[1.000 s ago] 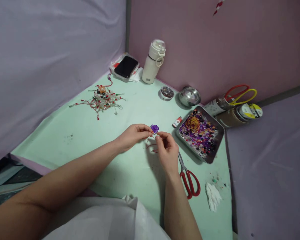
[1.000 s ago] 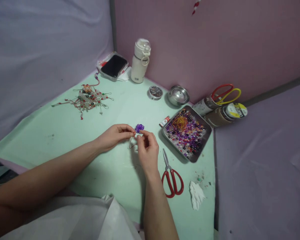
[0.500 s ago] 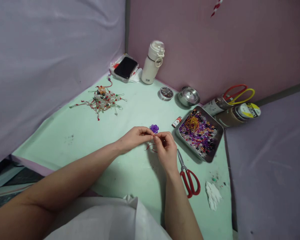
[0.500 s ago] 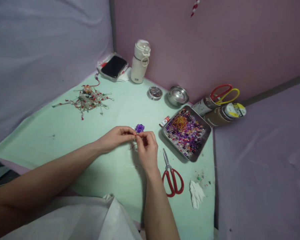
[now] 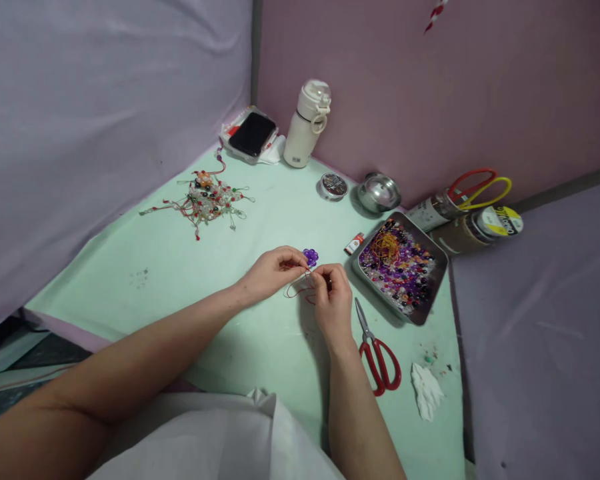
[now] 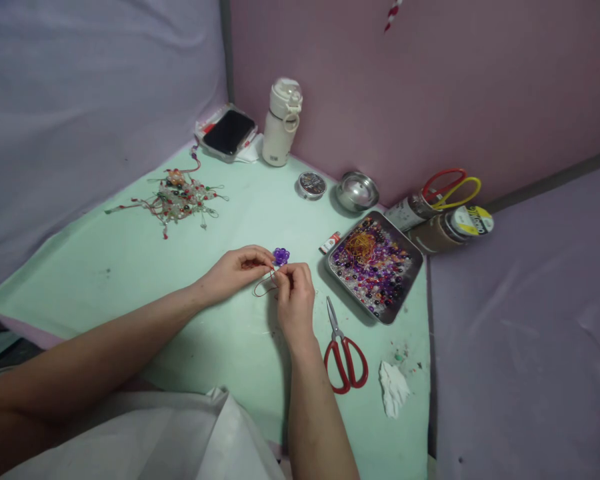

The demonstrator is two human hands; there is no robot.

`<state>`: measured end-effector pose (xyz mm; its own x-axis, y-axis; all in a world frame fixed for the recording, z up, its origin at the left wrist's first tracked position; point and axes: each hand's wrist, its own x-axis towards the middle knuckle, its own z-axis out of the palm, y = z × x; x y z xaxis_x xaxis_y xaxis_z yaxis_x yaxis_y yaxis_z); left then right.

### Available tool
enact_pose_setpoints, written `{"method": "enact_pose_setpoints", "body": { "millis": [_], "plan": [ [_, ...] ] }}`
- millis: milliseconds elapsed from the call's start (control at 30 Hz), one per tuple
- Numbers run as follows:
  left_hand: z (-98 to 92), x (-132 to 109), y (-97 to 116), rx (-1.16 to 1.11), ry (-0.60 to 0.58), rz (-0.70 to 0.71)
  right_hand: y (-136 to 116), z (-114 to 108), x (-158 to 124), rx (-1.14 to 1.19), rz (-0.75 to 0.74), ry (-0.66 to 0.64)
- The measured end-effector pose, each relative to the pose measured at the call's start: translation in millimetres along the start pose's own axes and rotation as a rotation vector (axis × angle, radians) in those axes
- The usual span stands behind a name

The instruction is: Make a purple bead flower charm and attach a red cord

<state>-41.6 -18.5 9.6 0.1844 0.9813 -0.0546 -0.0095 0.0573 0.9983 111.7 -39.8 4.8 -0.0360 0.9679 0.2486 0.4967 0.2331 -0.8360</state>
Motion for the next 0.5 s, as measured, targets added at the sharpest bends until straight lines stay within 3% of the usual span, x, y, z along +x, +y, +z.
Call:
{"method": "enact_pose_setpoints", "body": {
  "millis": [133, 333, 500],
  "plan": [
    [-1.7, 0.9, -3.2, 0.029, 0.008, 0.023, 0.6, -1.0, -0.1, -0.036, -0.029, 0.017],
    [-5.1, 3.0, -3.1, 0.033, -0.007, 0.029, -3.9, -4.4, -1.8, -0.016, -0.133, 0.17],
    [-6.2, 3.6, 0.4, 0.031, -0.018, 0.008, -4.3, -3.0, -2.6, 0.02, -0.119, 0.185]
  ]
}}
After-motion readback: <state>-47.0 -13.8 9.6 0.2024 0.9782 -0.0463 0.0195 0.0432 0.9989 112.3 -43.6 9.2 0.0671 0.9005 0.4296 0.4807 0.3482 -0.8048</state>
